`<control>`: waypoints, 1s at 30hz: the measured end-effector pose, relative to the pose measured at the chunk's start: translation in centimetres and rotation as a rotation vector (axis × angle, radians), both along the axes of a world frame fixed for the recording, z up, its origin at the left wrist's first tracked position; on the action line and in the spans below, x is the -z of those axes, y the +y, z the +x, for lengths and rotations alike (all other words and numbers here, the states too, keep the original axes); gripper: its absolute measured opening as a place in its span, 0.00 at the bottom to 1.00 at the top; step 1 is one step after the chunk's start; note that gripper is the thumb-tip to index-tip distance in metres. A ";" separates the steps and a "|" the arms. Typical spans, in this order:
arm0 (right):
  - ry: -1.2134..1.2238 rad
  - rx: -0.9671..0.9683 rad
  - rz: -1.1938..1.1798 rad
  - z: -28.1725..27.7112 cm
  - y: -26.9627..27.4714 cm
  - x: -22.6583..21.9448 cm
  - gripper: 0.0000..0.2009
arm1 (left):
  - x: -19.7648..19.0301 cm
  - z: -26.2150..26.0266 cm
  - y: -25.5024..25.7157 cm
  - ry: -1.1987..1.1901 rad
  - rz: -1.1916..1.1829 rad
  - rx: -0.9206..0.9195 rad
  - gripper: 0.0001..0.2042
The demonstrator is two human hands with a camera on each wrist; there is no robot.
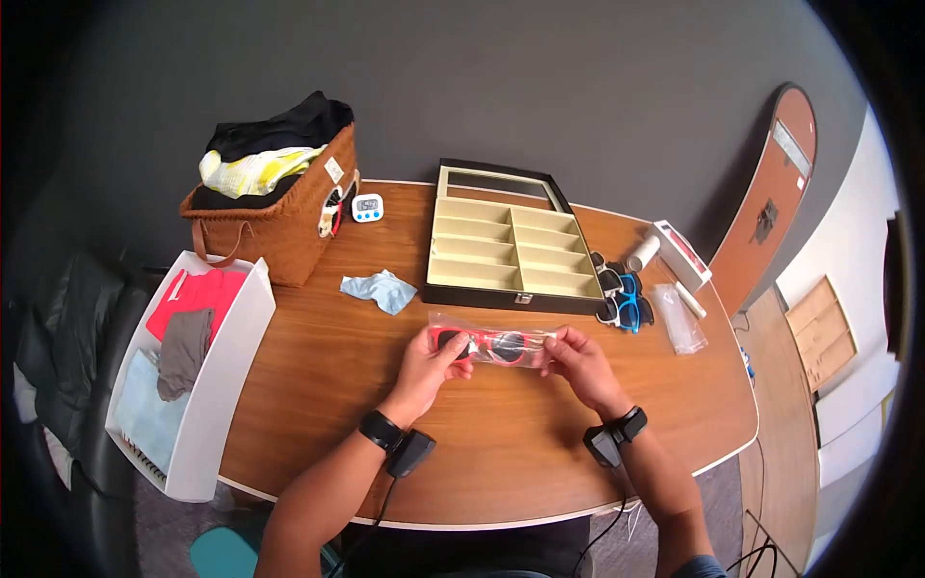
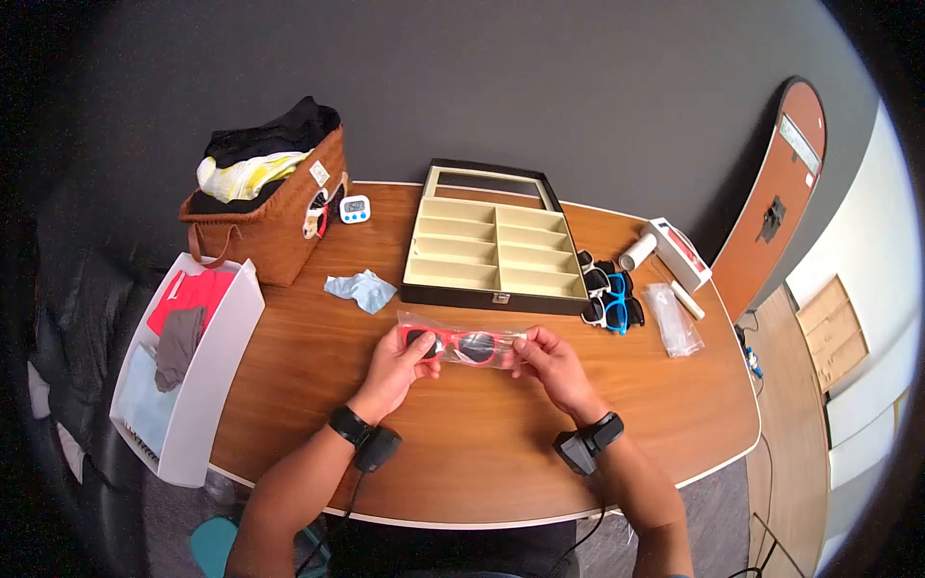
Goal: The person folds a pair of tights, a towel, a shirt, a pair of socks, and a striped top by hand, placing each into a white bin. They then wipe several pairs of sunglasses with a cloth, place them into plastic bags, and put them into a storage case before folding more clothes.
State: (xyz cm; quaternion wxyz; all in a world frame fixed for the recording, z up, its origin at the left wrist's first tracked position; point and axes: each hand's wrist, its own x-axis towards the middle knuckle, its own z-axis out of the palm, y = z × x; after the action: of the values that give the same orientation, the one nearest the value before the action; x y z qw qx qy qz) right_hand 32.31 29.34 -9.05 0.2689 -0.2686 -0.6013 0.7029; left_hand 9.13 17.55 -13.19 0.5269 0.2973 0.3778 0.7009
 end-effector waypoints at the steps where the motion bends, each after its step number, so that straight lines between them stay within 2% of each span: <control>1: 0.006 0.009 -0.007 0.5 -0.1 1.0 0.06 | 0.1 0.0 0.0 0.018 -0.011 0.001 0.10; 5: 0.116 0.022 -0.130 1.3 -0.5 2.7 0.05 | 0.0 -0.2 0.1 0.117 -0.052 0.019 0.10; 8: 0.151 0.011 -0.222 1.9 -0.5 2.3 0.08 | -0.2 -0.3 -0.2 0.068 -0.062 0.028 0.11; 11: -0.007 0.028 0.105 2.4 0.0 3.5 0.11 | -0.3 -0.4 -0.1 0.048 -0.033 0.085 0.14; 15: -0.022 0.015 0.129 2.1 -0.5 2.9 0.12 | -0.3 -0.1 -0.1 0.051 -0.042 0.149 0.15; 17: -0.043 -0.033 0.072 2.1 -1.0 2.0 0.13 | -0.2 0.0 -0.1 0.072 -0.091 0.122 0.15; 23: 0.086 -0.140 0.078 1.6 -0.8 3.9 0.12 | -0.2 0.1 -0.3 0.122 -0.101 0.174 0.17; 30: 0.033 -0.097 0.024 1.8 -1.0 3.3 0.09 | -0.6 0.0 -0.6 0.036 -0.019 0.187 0.20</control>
State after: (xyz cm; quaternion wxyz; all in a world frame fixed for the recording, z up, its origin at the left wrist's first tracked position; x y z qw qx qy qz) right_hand 34.12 28.35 -12.40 0.2477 -0.2243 -0.6173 0.7122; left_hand 9.11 17.00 -12.63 0.5859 0.3390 0.3645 0.6395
